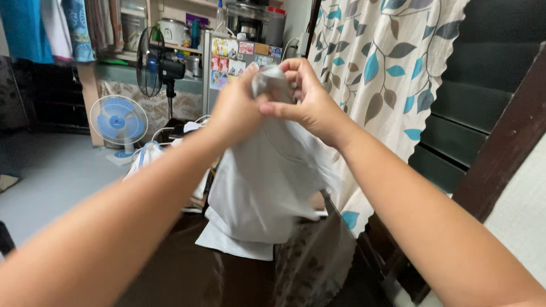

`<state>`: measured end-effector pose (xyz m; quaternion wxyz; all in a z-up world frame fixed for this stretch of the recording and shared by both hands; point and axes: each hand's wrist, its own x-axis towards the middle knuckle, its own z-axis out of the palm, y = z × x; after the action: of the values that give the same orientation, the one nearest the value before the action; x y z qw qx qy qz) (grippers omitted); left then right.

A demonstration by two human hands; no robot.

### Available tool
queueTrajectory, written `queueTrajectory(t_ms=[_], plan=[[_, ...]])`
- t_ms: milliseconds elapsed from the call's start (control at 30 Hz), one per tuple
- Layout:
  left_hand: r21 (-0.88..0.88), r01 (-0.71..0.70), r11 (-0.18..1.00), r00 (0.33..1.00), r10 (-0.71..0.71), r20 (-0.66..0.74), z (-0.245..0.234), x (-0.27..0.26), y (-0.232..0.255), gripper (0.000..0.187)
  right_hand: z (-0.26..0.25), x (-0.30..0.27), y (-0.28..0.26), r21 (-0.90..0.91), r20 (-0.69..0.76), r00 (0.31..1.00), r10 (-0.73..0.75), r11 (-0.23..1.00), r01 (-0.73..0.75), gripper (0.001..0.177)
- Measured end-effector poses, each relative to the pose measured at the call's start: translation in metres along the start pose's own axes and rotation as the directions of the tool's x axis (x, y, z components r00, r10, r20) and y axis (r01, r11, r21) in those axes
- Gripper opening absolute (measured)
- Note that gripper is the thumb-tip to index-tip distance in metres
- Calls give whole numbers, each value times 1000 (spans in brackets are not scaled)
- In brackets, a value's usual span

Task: The person folds multiple items of clothing, including shirts and a dress, on a dark table surface.

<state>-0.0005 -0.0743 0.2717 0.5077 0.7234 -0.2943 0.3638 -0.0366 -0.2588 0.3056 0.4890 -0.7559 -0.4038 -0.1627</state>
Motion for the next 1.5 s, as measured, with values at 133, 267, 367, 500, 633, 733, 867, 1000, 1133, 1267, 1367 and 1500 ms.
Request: queueTrajectory(t_ms=[133,267,367,500,633,733,867,1000,1133,1267,1367,1500], plan=[[-51,-234,971,968,238,82,-41,17,21,34,-1,-16,4,-60,173,976,134,990,-126,58],[209,192,959,860,-267,435,-88,5,43,32,-20,-27,17,-481,237,873,427,832,-276,33],[385,-54,921,770,-207,604,-120,1,51,34,-35,-24,21,-367,199,933,300,906,-213,26],[619,-36,784,771,-373,517,-142,13,78,42,-65,-5,-11,234,104,978,182,951,-201,26],[758,3,652,876,-367,312,-166,29,127,56,-63,13,-47,337,-45,985,166,931,-141,21],[792,19,610,949,-260,177,-179,32,149,62,-74,16,-79,102,47,983,179,978,-183,40],[735,10,678,978,-159,134,-174,51,155,71,-108,37,-104,-73,286,944,167,986,-152,53],[679,-6,734,978,-136,156,-163,70,142,81,-120,55,-112,-781,23,963,269,606,-151,61],[678,19,735,956,-212,203,-156,81,105,91,-133,54,-86,-234,-15,992,122,965,-122,26],[789,-268,553,929,-70,364,-138,92,42,110,-127,49,-37,156,-23,940,340,930,-333,21],[809,-161,566,851,-335,404,-134,95,7,75,-111,37,-21,230,40,931,364,903,-363,33],[894,-74,442,923,-309,230,-168,105,-5,55,-141,36,-27,-268,-32,975,220,938,-220,52]])
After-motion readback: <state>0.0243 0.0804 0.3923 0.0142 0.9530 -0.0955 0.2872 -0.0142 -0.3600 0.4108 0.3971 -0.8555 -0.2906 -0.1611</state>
